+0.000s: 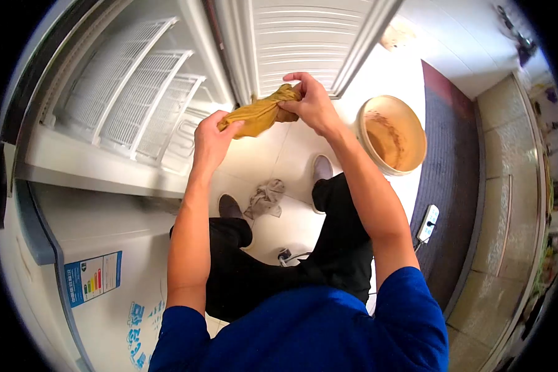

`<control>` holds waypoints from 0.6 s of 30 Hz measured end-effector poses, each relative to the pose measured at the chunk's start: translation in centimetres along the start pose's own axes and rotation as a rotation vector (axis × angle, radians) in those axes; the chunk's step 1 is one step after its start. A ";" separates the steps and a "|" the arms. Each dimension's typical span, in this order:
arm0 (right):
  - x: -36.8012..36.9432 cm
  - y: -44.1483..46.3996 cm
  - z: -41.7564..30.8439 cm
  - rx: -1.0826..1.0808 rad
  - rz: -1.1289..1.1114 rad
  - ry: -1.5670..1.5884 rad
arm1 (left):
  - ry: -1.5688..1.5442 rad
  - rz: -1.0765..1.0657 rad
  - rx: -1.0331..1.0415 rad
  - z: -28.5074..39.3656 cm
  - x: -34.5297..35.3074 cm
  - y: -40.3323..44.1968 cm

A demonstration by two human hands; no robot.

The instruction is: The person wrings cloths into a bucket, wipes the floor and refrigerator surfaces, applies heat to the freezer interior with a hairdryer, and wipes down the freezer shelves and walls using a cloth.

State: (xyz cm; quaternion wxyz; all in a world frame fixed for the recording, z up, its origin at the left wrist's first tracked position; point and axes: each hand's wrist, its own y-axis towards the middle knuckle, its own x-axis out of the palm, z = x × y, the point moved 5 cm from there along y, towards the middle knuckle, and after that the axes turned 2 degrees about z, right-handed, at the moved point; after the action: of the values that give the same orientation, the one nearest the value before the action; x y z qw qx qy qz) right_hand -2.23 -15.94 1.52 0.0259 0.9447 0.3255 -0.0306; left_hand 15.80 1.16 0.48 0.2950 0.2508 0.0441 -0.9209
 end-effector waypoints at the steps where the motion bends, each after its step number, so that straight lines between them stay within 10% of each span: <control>1: -1.2 -0.7 -1.8 -0.092 -0.003 -0.266 | 0.093 0.060 0.081 0.0 0.4 0.2; 4: -4.4 -1.9 -3.3 -0.149 0.002 -0.534 | -0.042 0.122 0.163 -0.5 2.1 0.8; 6: -5.5 -4.3 -6.4 -0.720 0.132 -0.917 | 0.035 0.196 0.372 0.9 3.1 0.7; 8: -7.5 -6.4 -8.8 -0.853 0.145 -1.020 | -0.362 -0.037 0.202 1.6 5.7 0.2; 10: -9.5 -6.5 -8.8 -0.317 -0.125 -1.173 | -0.622 -0.135 0.165 2.6 7.9 -0.4; 12: -12.2 -6.6 -9.1 -0.318 -0.067 -1.220 | -0.886 -0.239 0.099 4.3 10.5 -0.5; 14: -14.4 -7.4 -10.7 -0.640 0.163 -1.274 | -0.485 -0.152 0.293 7.5 11.4 -0.6; 18: -19.9 -6.2 -12.1 -0.289 0.037 -1.115 | -0.107 -0.304 0.245 12.5 16.1 0.6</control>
State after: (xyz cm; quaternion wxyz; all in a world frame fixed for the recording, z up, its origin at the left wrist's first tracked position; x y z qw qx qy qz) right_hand -21.20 -22.38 14.90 0.3229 0.7780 0.2471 -0.4789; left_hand -0.56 -10.62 3.56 0.1216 0.2259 -0.0468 -0.9654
